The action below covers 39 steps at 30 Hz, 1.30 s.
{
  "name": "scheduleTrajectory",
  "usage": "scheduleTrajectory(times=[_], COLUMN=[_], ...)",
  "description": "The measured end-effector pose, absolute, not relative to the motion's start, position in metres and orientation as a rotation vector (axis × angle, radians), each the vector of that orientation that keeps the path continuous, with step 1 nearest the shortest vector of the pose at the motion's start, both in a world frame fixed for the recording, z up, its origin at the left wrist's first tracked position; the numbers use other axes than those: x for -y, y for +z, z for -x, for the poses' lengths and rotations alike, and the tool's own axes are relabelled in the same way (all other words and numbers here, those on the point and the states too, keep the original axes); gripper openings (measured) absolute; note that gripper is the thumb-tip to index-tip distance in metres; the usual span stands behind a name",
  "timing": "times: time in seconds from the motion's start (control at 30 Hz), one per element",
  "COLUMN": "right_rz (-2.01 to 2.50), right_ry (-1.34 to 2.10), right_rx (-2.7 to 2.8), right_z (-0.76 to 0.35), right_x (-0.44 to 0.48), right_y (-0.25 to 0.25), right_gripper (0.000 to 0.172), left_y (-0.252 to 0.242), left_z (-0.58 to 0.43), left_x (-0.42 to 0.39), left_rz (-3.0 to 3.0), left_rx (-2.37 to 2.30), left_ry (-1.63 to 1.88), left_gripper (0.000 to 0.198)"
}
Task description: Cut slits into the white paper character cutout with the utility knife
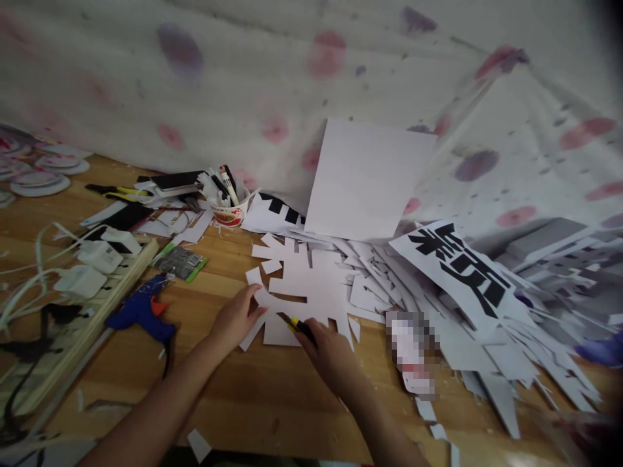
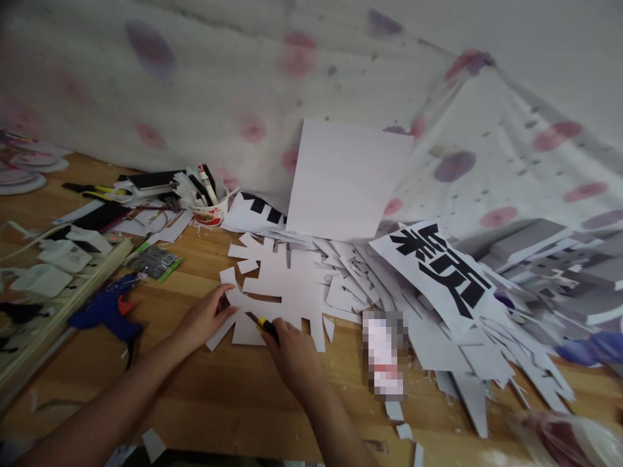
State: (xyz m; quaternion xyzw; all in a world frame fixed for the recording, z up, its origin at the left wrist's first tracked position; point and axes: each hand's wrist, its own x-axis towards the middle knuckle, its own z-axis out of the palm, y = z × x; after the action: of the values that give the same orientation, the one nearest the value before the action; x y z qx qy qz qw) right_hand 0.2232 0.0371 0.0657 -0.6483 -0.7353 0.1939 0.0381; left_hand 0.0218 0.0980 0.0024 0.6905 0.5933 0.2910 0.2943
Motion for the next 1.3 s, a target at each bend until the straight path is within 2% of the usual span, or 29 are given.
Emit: scheduleTrajectory(times=[0.17,0.33,0.53,1.3], right_rz=[2.002,1.985,1.985,1.897], right_ry=[0.373,0.334,0.284,0.122], right_rx=[2.557,2.588,2.666,2.874], right_z=[-0.213,-0.208,-0.197,-0.196], right_x=[-0.066,-0.079,-0.089,-0.093], right_y=[0.067,0.075,0.066,0.062], right_gripper=[0.02,0.021,0.022,0.023], left_y=[0.005,0.004,-0.007,-0.008], left_z=[-0.024,-0.016,-0.018,-0.02], left_x=[-0.097,-0.11,-0.112,-0.109], left_rz=[-1.766,-1.817,-2.121,-2.122], left_rx=[-1.772,-1.759,-1.939,-1.973], left_ry=[0.815,0.833,0.898,0.867], left_gripper=[0.04,0.041,0.03,0.03])
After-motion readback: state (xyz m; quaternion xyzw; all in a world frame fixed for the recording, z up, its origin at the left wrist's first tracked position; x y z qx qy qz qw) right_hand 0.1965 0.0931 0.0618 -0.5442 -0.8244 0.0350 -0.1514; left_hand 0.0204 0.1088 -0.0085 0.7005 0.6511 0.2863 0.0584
